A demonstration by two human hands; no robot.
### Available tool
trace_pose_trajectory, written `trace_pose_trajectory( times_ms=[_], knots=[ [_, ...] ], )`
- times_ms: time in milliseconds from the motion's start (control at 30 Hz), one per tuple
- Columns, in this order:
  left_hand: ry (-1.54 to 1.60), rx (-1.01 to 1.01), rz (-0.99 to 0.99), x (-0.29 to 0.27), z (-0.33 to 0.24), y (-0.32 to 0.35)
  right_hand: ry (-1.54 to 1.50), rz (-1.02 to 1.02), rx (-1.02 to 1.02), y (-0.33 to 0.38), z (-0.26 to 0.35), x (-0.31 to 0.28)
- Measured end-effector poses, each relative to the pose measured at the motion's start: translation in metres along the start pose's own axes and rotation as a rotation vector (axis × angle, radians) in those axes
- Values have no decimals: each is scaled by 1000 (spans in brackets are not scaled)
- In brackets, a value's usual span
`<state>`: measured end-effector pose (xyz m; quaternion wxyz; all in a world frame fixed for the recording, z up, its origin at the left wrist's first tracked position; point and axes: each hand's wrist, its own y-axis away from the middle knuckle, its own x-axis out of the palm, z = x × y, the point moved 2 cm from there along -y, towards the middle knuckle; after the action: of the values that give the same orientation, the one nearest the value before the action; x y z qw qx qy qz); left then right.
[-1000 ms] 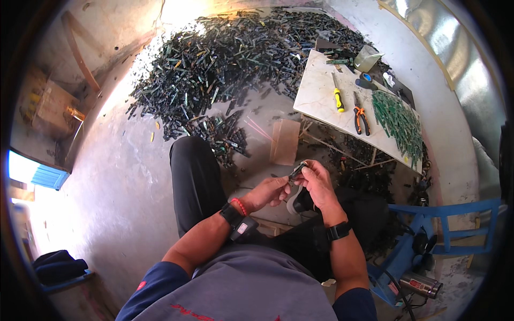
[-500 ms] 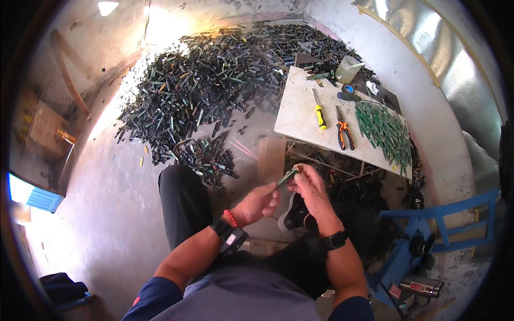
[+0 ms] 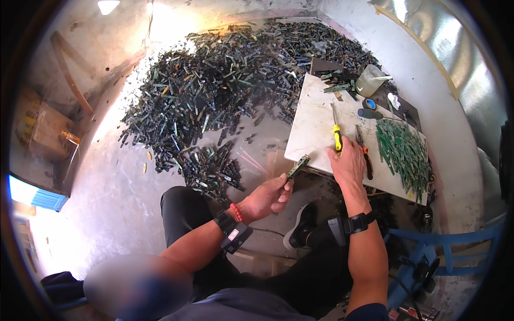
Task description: The person sits on the floor and uses a screwdriver to pry components off a green circuit board. They then use pliers to pull and strip wires from the board, dropping the removed parts onto a large pile of debris on the floor.
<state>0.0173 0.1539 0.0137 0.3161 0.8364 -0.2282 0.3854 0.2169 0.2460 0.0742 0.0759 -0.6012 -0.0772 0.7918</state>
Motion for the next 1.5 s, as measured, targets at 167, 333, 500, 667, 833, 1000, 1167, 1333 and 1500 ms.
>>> trace_pose_trajectory(
  times_ms=[167,333,500,667,833,1000,1167,1333,1500],
  knots=[
    [76,1,-1,-13,0,-15,-112,-103,96,-13,-3,5],
    [67,55,-29,-15,-4,-24,-875,4,342,8,10,-51],
    [171,58,-15,-12,-7,-20,-1017,-40,244,34,2,-63],
    [278,53,51,-18,-3,-28,-846,-23,99,45,7,-68],
    [239,73,39,-13,-2,-32,-722,-98,-97,52,13,-77],
    [188,80,3,-6,-3,-31,-723,-85,-175,58,11,-89],
    [173,70,8,-5,-1,-31,-676,-38,-295,58,17,-86],
    [166,67,2,-5,-1,-32,-686,-30,-342,59,21,-79],
    [153,73,11,-4,-2,-31,-674,-17,-348,60,25,-72]
  ],
)
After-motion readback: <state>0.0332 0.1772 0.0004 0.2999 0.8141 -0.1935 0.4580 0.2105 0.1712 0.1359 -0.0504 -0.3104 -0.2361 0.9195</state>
